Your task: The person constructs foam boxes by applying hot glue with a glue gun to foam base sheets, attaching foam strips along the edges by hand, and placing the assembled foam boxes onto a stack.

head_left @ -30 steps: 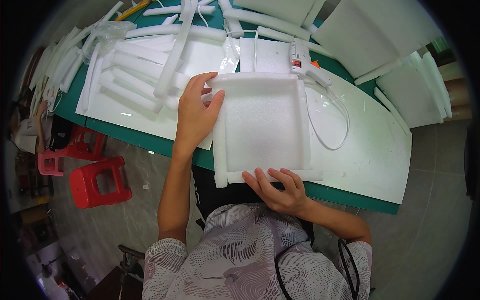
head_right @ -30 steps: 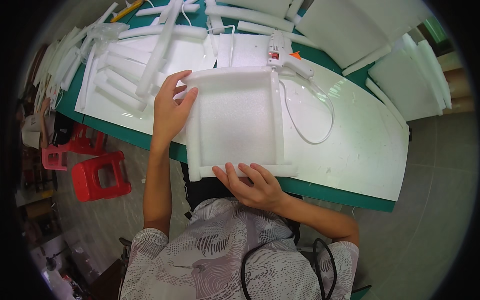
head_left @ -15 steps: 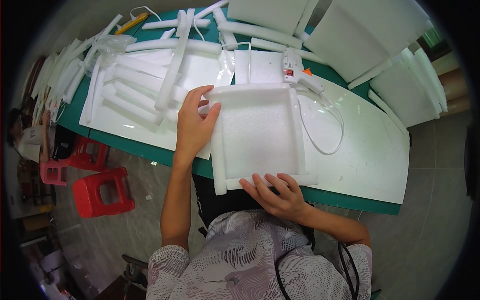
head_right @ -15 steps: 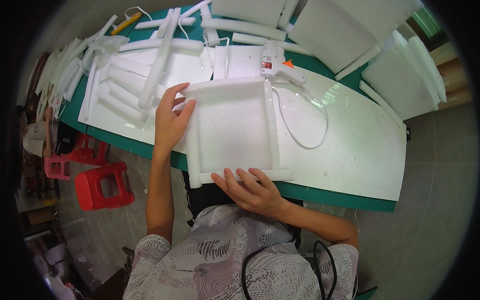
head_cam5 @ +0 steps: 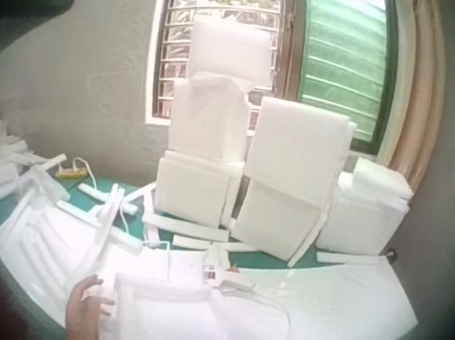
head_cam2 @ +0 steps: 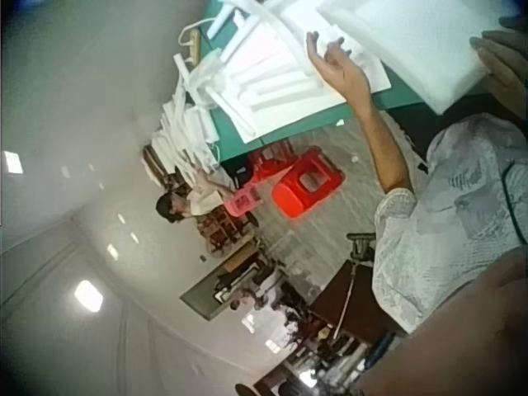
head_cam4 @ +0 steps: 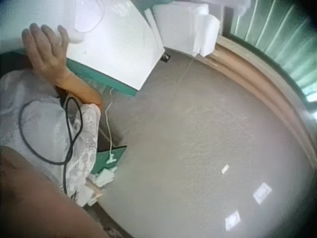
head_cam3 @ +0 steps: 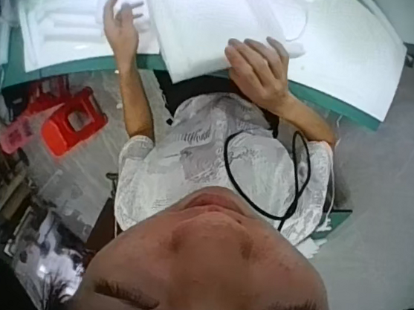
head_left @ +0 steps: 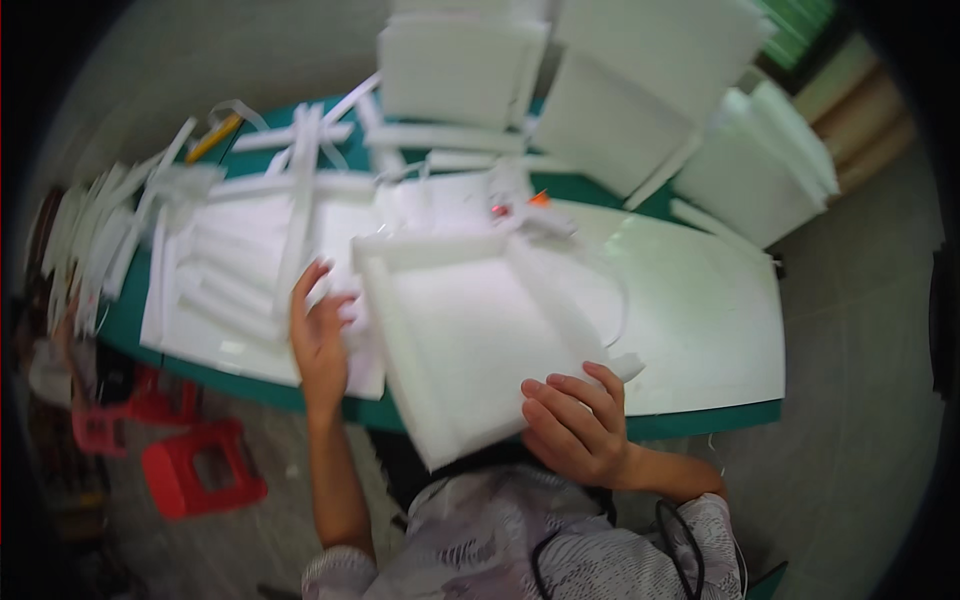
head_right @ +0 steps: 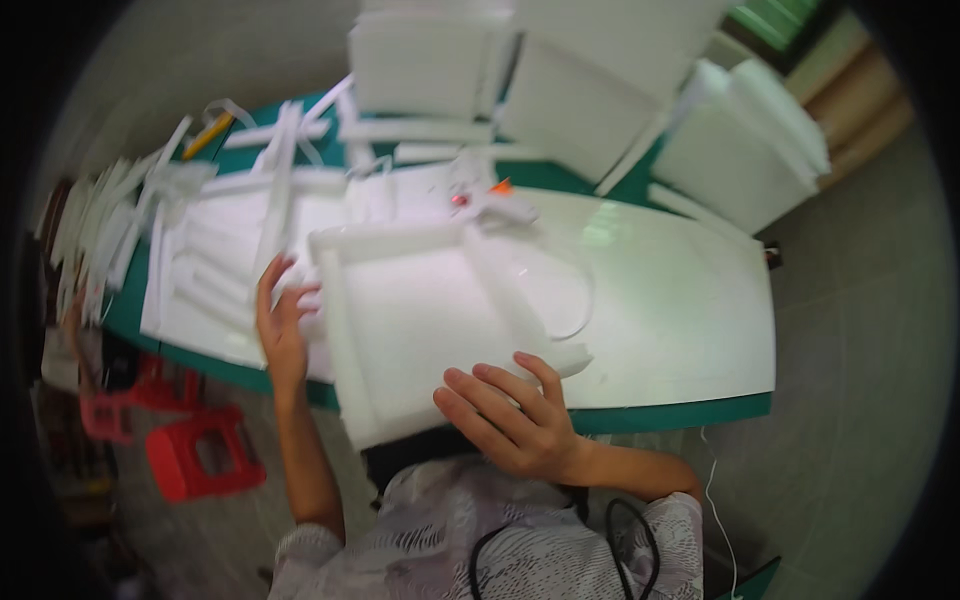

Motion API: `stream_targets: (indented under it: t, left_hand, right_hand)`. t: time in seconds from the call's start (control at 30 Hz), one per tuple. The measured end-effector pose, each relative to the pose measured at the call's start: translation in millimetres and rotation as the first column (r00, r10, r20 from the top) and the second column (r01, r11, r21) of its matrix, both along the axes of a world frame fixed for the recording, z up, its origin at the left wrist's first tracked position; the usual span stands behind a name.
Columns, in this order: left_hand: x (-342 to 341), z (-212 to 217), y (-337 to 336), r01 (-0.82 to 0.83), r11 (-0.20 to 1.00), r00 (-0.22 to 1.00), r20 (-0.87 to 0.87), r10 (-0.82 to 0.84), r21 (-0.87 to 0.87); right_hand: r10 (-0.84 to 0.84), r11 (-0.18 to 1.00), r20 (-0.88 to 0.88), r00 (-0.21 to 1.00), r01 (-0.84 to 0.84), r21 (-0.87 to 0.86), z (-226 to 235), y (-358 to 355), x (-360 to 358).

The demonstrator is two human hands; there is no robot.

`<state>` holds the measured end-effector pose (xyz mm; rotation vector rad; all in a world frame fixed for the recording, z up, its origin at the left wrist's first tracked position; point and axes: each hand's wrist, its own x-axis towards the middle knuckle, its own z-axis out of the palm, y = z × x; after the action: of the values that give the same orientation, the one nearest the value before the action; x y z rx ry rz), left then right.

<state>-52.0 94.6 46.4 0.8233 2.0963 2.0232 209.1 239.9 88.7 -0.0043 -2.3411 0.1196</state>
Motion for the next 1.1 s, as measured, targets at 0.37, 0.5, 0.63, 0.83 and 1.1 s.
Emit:
stream_targets:
  t: [0.37,0.5,0.63,0.83,1.1]
  left_hand:
    - [27.7,-33.6,-18.1,-0.062,0.998,0.996,-0.068,0.061,-0.013]
    - [32.2,-41.2,-12.1,-0.097,0.994,0.994,-0.058,0.094,-0.059]
    - [28.7,-40.9,-12.0,-0.095,0.987,0.989,-0.123,0.079,-0.129]
    - [29.6,-31.2,-6.4,-0.039,0.984,0.967,-0.255,-0.006,-0.173]
    - [31.3,-30.5,-11.0,-0.039,0.987,0.969,-0.247,0.000,-0.154]
  right_hand:
    - [-0.112,0.396,-0.400,0.910,-0.328,-0.857,85.3,87.7,29.1]
    - [-0.232,0.303,-0.470,0.852,-0.396,-0.867,85.9,127.8,55.1]
    - [-0.375,0.354,-0.544,0.750,-0.427,-0.832,100.9,180.1,103.7]
    - [-0.455,0.214,-0.619,0.640,-0.596,-0.774,131.2,228.9,153.3]
    - [-0.293,0.214,-0.644,0.707,-0.608,-0.764,189.8,279.6,108.9]
